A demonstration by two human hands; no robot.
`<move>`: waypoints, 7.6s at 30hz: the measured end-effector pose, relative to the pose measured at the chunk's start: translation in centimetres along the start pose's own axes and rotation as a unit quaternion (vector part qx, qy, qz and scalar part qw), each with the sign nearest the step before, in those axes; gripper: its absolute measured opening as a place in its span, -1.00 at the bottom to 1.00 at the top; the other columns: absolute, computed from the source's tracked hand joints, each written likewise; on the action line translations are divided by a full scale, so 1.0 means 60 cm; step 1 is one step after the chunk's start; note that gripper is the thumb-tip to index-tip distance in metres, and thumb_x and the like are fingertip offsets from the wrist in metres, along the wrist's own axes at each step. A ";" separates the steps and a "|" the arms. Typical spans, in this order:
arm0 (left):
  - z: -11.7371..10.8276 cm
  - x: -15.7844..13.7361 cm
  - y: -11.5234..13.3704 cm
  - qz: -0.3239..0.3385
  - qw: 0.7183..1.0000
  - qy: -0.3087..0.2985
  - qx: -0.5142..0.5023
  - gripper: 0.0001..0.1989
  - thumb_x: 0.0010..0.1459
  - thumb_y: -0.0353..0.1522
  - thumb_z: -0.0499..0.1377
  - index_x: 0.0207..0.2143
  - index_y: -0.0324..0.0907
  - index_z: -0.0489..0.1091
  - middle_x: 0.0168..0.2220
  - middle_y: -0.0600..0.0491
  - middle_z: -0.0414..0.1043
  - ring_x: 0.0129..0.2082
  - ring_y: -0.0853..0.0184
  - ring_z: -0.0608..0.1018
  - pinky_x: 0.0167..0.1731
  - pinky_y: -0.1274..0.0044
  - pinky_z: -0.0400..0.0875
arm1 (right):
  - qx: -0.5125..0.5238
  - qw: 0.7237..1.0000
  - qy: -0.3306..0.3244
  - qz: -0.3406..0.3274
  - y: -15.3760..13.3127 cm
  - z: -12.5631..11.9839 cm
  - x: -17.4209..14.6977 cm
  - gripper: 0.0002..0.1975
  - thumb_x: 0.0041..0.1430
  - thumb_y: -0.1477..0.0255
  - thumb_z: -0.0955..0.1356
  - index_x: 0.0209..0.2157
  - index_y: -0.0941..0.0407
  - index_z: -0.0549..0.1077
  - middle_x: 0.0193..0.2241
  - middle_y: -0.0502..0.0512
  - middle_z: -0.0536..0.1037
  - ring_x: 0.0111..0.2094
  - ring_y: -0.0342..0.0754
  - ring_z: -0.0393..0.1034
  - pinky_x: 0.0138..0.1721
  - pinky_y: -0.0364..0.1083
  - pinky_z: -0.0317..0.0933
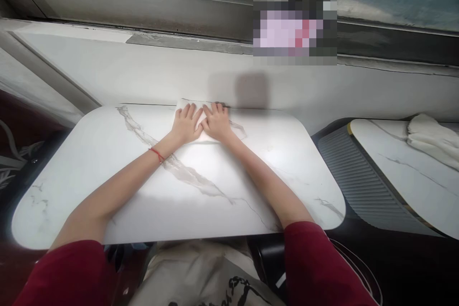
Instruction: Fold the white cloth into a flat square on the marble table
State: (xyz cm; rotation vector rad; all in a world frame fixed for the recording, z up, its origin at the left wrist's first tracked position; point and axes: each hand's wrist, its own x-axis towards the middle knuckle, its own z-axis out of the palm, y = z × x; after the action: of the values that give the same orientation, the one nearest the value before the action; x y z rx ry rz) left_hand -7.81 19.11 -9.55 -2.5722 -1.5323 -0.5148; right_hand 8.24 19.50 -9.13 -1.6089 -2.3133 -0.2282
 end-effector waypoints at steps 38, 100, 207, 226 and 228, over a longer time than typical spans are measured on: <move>-0.099 -0.252 0.272 0.160 0.980 -0.059 0.099 -0.43 0.45 -0.23 -0.10 0.31 -0.47 0.25 0.37 -0.38 0.18 0.37 -0.08 0.27 0.25 0.18 0.21 | -0.085 0.991 0.039 -0.091 0.007 -0.131 -0.395 -0.43 0.33 0.43 0.21 0.32 0.31 0.31 0.21 0.54 0.38 0.26 0.31 0.23 0.09 0.14 0.26; 0.004 0.024 0.257 0.019 0.996 -0.087 -0.024 -0.34 0.41 -0.21 -0.05 0.42 -0.41 0.08 0.45 -0.52 -0.12 0.47 -0.23 -0.02 0.32 -0.02 -0.03 | 0.012 0.991 -0.007 0.131 0.160 -0.067 -0.176 -0.42 0.32 0.48 0.11 0.32 0.21 0.33 0.33 0.40 0.28 0.27 0.20 0.13 0.18 0.15 0.14; -0.066 -0.162 0.302 0.144 0.981 -0.116 0.053 -0.32 0.22 -0.27 0.08 0.27 -0.59 0.26 0.30 -0.55 0.23 0.33 -0.27 0.32 0.19 0.07 0.30 | -0.134 0.983 -0.120 0.045 0.027 -0.142 -0.343 -0.33 0.38 0.31 0.10 0.45 0.20 0.08 0.23 0.56 0.31 0.14 0.47 0.24 -0.04 0.21 0.20; -0.018 -0.007 0.128 0.018 0.996 -0.074 0.047 -0.34 0.28 -0.30 0.00 0.34 -0.50 0.18 0.36 -0.48 0.16 0.38 -0.19 0.25 0.24 0.15 0.19 | -0.088 0.992 -0.086 0.016 0.051 -0.043 -0.087 -0.36 0.41 0.34 0.04 0.46 0.17 0.07 0.25 0.54 0.24 0.14 0.41 0.18 0.04 0.21 0.08; -0.013 0.004 0.110 0.015 0.997 -0.062 0.039 -0.35 0.29 -0.29 0.01 0.35 -0.46 0.18 0.37 -0.44 0.16 0.38 -0.15 0.26 0.26 0.16 0.19 | -0.087 0.992 -0.086 0.023 0.049 -0.038 -0.070 -0.36 0.41 0.35 0.04 0.47 0.16 0.05 0.25 0.54 0.23 0.12 0.39 0.19 0.04 0.21 0.09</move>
State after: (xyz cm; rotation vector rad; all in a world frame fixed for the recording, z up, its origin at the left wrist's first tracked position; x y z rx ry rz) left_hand -2.16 15.90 -8.21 -2.6065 -1.5156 -0.2908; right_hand 12.71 16.15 -8.60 -1.8289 -2.4404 -0.2976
